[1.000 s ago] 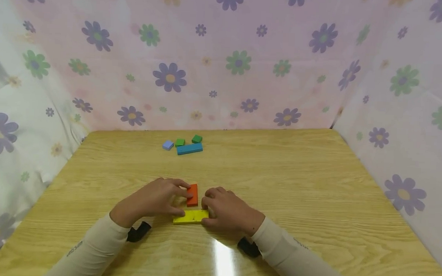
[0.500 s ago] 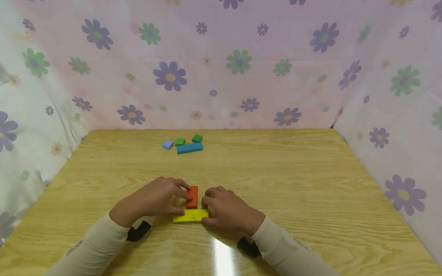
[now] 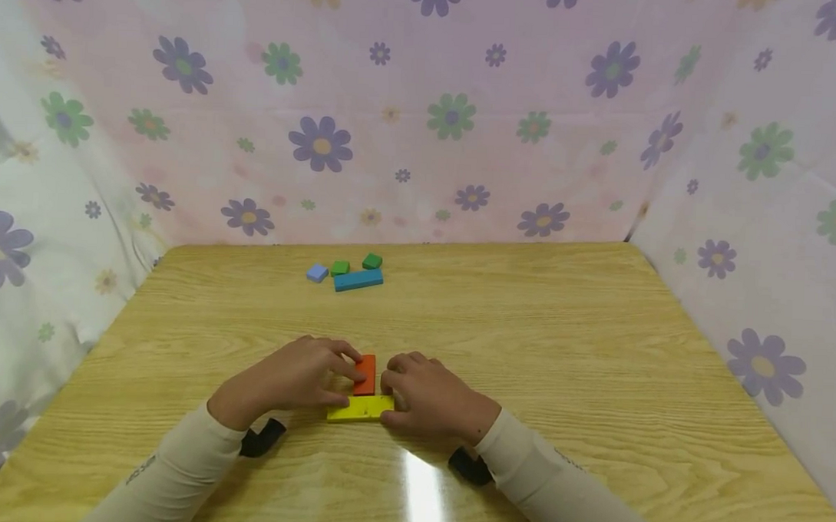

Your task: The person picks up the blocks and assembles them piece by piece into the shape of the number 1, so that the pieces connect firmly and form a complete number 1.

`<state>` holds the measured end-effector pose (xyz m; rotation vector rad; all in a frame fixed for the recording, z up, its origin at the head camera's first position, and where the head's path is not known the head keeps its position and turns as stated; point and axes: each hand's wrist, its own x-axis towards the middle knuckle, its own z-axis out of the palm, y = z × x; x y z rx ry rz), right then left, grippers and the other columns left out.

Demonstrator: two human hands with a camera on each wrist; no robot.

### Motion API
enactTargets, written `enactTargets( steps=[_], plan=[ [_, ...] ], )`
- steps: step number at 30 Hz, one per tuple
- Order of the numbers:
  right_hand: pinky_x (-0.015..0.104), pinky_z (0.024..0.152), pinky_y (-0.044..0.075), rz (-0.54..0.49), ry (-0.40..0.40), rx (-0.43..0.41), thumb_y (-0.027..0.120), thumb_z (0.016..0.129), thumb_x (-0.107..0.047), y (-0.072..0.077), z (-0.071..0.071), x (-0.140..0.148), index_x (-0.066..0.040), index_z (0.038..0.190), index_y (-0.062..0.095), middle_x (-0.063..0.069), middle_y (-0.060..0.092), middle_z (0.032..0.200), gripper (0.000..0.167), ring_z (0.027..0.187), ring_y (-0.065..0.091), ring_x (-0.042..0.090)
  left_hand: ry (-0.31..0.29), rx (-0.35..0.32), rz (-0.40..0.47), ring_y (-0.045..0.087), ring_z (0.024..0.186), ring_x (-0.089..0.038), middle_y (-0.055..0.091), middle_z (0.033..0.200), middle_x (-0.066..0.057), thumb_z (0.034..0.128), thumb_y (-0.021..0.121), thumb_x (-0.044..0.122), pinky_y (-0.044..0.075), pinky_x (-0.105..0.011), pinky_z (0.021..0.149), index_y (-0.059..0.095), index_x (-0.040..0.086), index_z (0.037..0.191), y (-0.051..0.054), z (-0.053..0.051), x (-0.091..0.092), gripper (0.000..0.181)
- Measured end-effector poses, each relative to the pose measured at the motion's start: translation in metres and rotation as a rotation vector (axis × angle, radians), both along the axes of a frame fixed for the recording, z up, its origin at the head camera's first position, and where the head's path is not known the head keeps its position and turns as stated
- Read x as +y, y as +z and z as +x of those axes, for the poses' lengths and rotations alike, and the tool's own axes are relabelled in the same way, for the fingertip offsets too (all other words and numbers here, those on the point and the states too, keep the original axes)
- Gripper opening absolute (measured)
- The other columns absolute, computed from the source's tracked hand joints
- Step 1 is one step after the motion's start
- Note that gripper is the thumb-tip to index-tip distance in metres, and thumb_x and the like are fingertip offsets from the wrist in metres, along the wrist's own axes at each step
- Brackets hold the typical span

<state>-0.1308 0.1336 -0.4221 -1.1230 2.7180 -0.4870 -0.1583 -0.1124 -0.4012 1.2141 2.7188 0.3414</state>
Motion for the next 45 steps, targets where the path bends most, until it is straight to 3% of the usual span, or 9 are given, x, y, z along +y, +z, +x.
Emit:
enactTargets(
  steps=[18, 37, 45],
  plan=[
    [0.049, 0.102, 0.048, -0.001, 0.0, 0.003, 0.068, 0.094, -0.034, -0.0001, -0.0007, -0.0005, -0.017, 0.105, 0.067, 0.008, 0.058, 0.134, 0.02, 0.127, 0.053, 0.028, -0.006, -0.001, -0.01, 0.067, 0.108, -0.017, 0.069, 0.124, 0.001, 0.0836, 0.082, 0.034, 0.053, -0.046, 0.095, 0.079, 0.023, 0.111, 0.0016, 0.0007, 0.0004, 0.03],
    [0.049, 0.105, 0.046, -0.002, -0.032, -0.048, 0.068, 0.093, -0.035, 0.0009, 0.0013, -0.0011, -0.018, 0.107, 0.067, 0.008, 0.056, 0.138, 0.022, 0.129, 0.051, 0.027, -0.008, -0.019, -0.002, 0.067, 0.107, -0.017, 0.069, 0.124, 0.001, 0.0837, 0.082, 0.031, 0.052, -0.048, 0.095, 0.079, 0.023, 0.111, 0.0007, 0.0003, 0.0002, 0.029],
    [0.048, 0.104, 0.047, 0.013, -0.018, -0.014, 0.068, 0.094, -0.036, -0.0016, 0.0001, 0.0002, -0.018, 0.108, 0.067, 0.007, 0.056, 0.137, 0.023, 0.129, 0.051, 0.025, -0.002, -0.001, -0.005, 0.067, 0.104, -0.014, 0.068, 0.123, 0.004, 0.0831, 0.082, 0.034, 0.053, -0.045, 0.093, 0.078, 0.025, 0.111, -0.0011, 0.0011, -0.0001, 0.03]
  ],
)
